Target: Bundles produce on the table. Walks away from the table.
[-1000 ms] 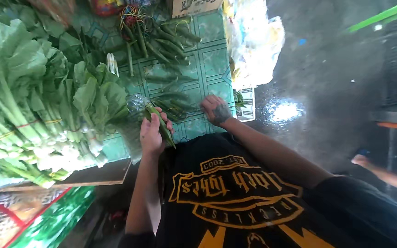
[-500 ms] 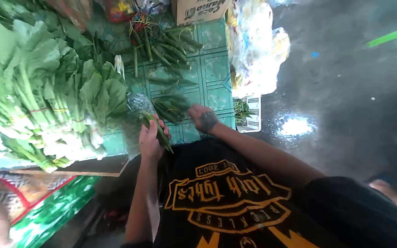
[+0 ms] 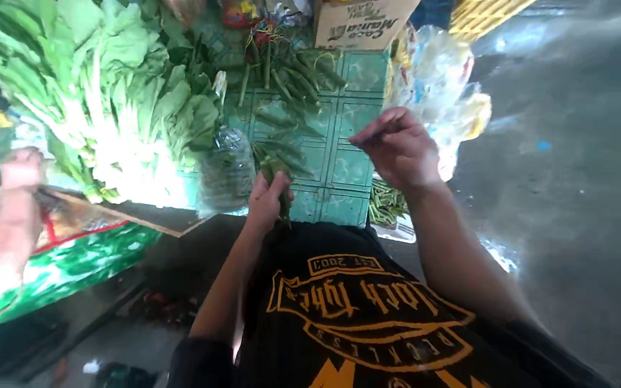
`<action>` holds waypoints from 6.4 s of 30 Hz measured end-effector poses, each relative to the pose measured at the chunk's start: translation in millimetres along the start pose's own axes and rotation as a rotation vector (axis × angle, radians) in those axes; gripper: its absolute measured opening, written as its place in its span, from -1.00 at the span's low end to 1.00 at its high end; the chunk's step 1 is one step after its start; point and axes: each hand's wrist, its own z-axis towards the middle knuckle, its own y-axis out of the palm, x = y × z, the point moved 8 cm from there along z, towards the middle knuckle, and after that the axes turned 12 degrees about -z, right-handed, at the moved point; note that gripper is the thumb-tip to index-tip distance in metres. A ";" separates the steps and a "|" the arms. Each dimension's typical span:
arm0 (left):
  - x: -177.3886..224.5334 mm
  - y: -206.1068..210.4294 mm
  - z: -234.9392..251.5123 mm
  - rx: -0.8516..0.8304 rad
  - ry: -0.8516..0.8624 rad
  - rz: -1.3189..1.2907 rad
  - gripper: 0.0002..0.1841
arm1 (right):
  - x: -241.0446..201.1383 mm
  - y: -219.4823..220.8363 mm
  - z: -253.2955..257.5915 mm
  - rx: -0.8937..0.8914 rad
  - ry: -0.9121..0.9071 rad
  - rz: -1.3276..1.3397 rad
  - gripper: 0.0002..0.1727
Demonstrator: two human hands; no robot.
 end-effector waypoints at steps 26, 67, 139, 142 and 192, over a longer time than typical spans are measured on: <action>-46.0 78.4 -4.7 -0.314 0.011 0.173 -0.64 | 60.5 3.9 -89.8 -0.002 0.220 -0.639 -0.74; -24.1 127.3 -9.7 -0.590 0.136 1.206 -0.51 | 12.0 15.8 -67.1 -0.332 -0.073 -0.956 -0.02; 37.3 43.8 147.4 -0.396 0.431 1.239 -0.67 | 124.1 24.6 23.6 0.047 0.224 -1.511 -0.56; 55.7 29.1 143.2 -0.311 0.349 0.477 -0.59 | 132.3 29.8 59.4 0.041 0.308 -1.552 -0.58; -23.1 6.2 32.8 -0.410 -0.129 0.029 -0.54 | 64.9 94.7 -3.0 -0.030 0.261 -0.708 -0.79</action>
